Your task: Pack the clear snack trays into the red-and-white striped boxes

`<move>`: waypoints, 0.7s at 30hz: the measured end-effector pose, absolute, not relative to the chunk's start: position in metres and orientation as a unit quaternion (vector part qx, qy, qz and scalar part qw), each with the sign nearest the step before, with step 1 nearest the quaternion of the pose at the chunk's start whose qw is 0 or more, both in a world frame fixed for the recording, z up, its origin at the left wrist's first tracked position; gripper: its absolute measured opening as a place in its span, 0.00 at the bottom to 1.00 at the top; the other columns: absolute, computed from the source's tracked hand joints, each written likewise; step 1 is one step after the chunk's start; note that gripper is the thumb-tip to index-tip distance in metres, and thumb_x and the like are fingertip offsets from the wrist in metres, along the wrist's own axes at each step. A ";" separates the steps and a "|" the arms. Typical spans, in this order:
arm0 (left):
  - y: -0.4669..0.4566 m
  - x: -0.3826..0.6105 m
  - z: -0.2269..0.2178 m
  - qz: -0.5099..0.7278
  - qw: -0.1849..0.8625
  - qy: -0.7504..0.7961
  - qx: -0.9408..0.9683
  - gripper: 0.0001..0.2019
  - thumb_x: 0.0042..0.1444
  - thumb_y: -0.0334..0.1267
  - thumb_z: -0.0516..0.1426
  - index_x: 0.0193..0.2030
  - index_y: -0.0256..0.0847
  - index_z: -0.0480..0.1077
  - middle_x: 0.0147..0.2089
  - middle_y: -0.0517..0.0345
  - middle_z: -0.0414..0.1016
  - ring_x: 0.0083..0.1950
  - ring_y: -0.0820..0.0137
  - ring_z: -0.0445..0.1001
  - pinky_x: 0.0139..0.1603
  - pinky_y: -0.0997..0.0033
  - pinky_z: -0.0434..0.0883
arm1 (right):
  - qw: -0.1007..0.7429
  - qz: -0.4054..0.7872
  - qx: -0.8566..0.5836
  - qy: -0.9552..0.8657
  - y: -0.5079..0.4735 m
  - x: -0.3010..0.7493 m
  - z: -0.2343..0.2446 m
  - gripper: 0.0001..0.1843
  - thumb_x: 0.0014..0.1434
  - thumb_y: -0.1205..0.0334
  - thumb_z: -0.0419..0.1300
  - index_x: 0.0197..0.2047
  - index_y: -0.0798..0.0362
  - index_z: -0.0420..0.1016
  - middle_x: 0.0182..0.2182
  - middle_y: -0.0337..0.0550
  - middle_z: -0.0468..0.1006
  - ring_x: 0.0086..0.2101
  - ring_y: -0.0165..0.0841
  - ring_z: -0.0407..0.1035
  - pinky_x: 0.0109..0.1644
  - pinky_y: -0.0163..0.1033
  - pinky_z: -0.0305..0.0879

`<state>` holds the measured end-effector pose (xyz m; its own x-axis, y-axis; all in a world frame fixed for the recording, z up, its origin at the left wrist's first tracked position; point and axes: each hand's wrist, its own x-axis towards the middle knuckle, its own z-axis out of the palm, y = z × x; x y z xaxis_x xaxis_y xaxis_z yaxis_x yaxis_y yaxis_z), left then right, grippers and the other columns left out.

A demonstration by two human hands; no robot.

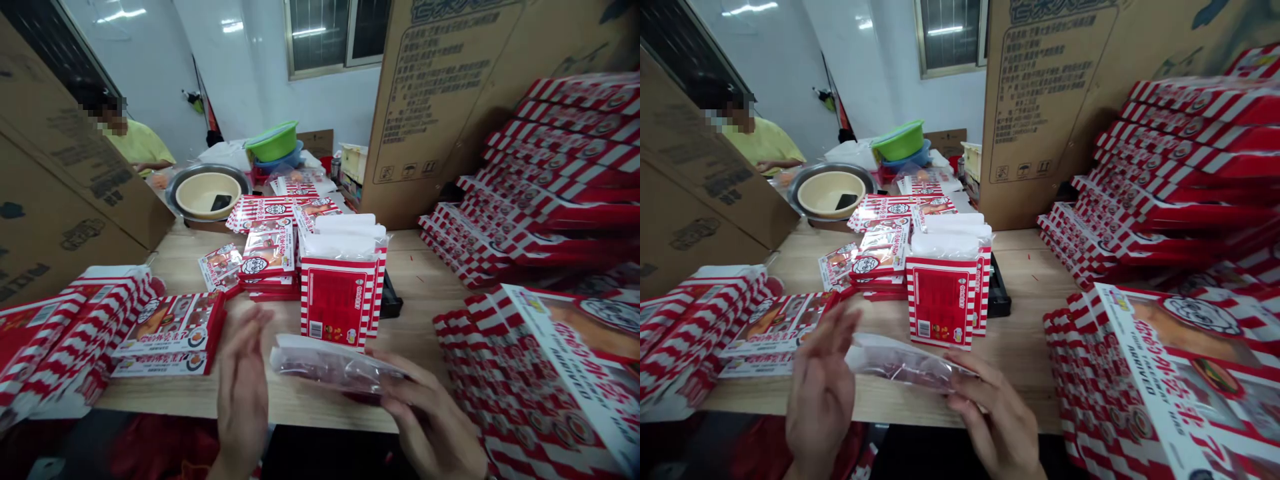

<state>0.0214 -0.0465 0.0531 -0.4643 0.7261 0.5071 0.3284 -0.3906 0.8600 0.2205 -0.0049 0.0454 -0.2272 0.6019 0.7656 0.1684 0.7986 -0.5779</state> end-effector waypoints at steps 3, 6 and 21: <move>-0.050 0.021 0.041 0.636 0.392 0.505 0.433 0.22 0.64 0.49 0.45 0.48 0.39 0.74 0.44 0.48 0.78 0.47 0.60 0.76 0.48 0.61 0.73 | 0.568 0.243 -0.288 -0.732 -0.008 0.222 0.040 0.07 0.61 0.71 0.56 0.39 0.51 0.73 0.42 0.46 0.80 0.42 0.34 0.76 0.46 0.32 0.73; -0.053 0.019 0.044 0.586 0.468 0.466 0.470 0.18 0.62 0.46 0.50 0.50 0.40 0.74 0.49 0.47 0.77 0.50 0.57 0.76 0.51 0.59 0.73 | 0.601 0.342 -0.351 -0.631 -0.016 0.220 0.041 0.13 0.62 0.70 0.55 0.48 0.45 0.69 0.38 0.40 0.81 0.41 0.31 0.77 0.43 0.29 0.73; -0.034 0.008 0.090 0.524 0.381 0.343 0.679 0.14 0.63 0.32 0.52 0.43 0.52 0.78 0.48 0.56 0.79 0.48 0.67 0.78 0.47 0.66 0.76 | 0.525 0.360 -0.266 -0.724 -0.008 0.221 0.064 0.20 0.59 0.77 0.55 0.47 0.42 0.75 0.53 0.39 0.75 0.48 0.31 0.73 0.49 0.33 0.72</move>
